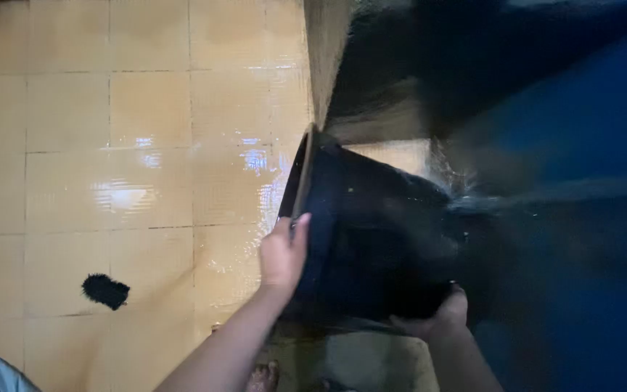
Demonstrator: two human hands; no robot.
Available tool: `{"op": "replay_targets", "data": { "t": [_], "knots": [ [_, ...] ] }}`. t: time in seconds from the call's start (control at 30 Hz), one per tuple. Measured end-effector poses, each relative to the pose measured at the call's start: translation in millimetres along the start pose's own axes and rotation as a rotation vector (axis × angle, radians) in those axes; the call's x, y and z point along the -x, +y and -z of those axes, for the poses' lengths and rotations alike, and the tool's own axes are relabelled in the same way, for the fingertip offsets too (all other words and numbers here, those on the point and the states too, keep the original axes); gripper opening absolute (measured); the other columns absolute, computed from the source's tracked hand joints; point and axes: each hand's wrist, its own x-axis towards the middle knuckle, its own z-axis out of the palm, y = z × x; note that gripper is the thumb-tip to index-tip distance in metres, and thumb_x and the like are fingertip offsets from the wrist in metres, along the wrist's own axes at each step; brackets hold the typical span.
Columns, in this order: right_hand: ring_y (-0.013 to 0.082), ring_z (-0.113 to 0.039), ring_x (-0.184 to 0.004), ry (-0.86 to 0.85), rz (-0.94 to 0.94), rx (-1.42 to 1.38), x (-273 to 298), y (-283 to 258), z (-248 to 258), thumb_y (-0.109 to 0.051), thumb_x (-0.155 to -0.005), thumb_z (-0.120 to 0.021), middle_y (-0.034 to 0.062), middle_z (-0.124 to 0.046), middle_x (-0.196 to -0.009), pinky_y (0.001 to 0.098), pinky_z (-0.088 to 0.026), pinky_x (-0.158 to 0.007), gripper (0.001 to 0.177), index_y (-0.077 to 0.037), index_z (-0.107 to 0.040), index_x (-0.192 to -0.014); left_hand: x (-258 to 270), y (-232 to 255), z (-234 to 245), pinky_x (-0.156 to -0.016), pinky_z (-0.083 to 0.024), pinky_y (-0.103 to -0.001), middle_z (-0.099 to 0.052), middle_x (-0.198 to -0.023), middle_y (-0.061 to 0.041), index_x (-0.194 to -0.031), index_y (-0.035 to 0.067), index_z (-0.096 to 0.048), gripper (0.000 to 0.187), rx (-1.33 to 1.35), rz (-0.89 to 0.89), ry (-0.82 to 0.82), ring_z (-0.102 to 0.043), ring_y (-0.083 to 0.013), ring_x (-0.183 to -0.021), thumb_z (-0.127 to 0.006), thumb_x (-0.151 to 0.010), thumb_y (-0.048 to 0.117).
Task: Scrubbing a large black plastic bucket with a brush and rinsing it under a water pipe.
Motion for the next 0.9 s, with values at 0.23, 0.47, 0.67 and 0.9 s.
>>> {"op": "replay_targets", "data": {
  "t": [0.23, 0.47, 0.67, 0.9],
  "knots": [
    [0.0343, -0.047, -0.138, 0.028, 0.262, 0.353, -26, -83, -2, -0.045, -0.105, -0.036, 0.0149, -0.047, -0.152, 0.061, -0.039, -0.114, 0.057, -0.02, -0.04, -0.155, 1, -18, 12, -0.069, -0.052, -0.057, -0.068, -0.076, -0.028, -0.09, 0.002, -0.066, 0.045, 0.024, -0.063, -0.006, -0.067, -0.05, -0.078, -0.055, -0.1, 0.043],
    [0.032, -0.056, -0.129, 0.055, 0.509, 1.01, -178, -164, 14, -0.038, -0.106, -0.042, 0.0174, -0.057, -0.142, 0.0542, -0.041, -0.111, 0.049, -0.014, -0.052, -0.147, -24, 16, 14, -0.089, -0.053, -0.052, -0.07, -0.098, -0.028, -0.09, 0.001, -0.072, 0.034, -0.078, 0.138, 0.007, -0.068, -0.0471, -0.095, -0.059, -0.083, 0.031],
    [0.0359, -0.054, -0.128, 0.249, 0.426, 1.15, -189, -156, 43, -0.047, -0.102, -0.057, 0.0228, -0.057, -0.141, 0.051, -0.041, -0.11, 0.061, -0.007, -0.052, -0.147, -49, 30, -9, -0.092, -0.051, -0.055, -0.071, -0.103, -0.029, -0.103, 0.003, -0.07, 0.041, -0.044, 0.254, 0.025, -0.067, -0.0483, -0.101, -0.049, -0.089, 0.036],
    [0.025, -0.06, -0.119, -0.101, 0.535, 1.714, -409, -208, 114, -0.04, -0.1, -0.037, 0.001, -0.055, -0.143, 0.0459, -0.042, -0.106, 0.054, -0.027, -0.049, -0.151, -31, 25, 1, -0.091, -0.053, -0.056, -0.072, -0.102, -0.028, -0.101, 0.004, -0.073, 0.075, -0.261, 0.362, -0.072, -0.069, -0.0458, -0.103, -0.037, -0.097, 0.071]
  ]
}}
